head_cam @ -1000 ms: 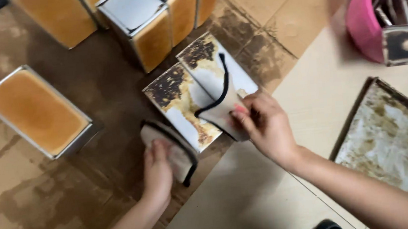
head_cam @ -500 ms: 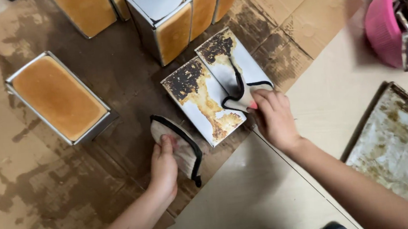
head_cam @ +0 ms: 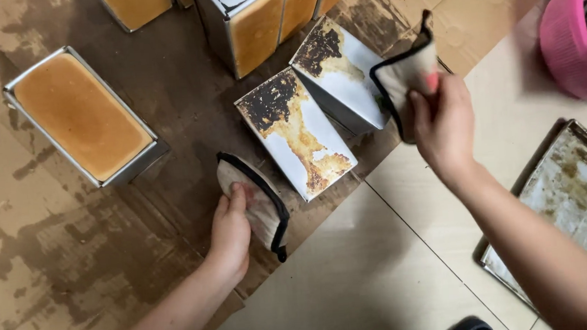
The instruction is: Unmolding freshly baked loaves of bread from metal tins using oven mitts.
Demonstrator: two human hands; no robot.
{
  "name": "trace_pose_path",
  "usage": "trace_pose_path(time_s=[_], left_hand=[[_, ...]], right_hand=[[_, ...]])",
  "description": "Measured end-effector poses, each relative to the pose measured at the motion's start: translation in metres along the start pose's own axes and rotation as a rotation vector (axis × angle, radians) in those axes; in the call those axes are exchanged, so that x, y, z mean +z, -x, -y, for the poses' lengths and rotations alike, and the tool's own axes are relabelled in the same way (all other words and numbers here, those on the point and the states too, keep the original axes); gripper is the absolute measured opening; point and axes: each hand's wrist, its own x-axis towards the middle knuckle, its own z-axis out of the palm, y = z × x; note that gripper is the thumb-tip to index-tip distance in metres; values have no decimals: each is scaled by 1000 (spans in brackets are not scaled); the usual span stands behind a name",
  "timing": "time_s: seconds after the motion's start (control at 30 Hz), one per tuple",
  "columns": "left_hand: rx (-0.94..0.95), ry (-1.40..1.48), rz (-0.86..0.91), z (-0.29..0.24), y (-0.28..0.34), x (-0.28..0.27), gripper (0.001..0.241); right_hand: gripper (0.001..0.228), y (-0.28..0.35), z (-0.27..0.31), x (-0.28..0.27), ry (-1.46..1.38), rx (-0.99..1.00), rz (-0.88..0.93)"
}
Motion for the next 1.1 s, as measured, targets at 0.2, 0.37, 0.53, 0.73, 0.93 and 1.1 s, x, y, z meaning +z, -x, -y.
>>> trace_pose_path(time_s=[0.2,0.37,0.53,0.73,0.93,1.1], left_hand=[[95,-57,-37,1,-29,24,46],[506,-461,-158,21,-72,51,47],[793,-538,-208,-7,5,26,42],[1010,-586,-128,0,47,-18,47],[480,-795,-163,86,55,-47,45],[234,-685,13,172,71,-61,51]], right_hand=[[21,28,61,26,-199,174,281],[34,31,101,90,-191,154,211],[35,66,154,77,-365,279,152],[34,120,176,88,-663,106,56],[23,199,132,98,-607,366,406],[22,238,41,53,-681,411,632]])
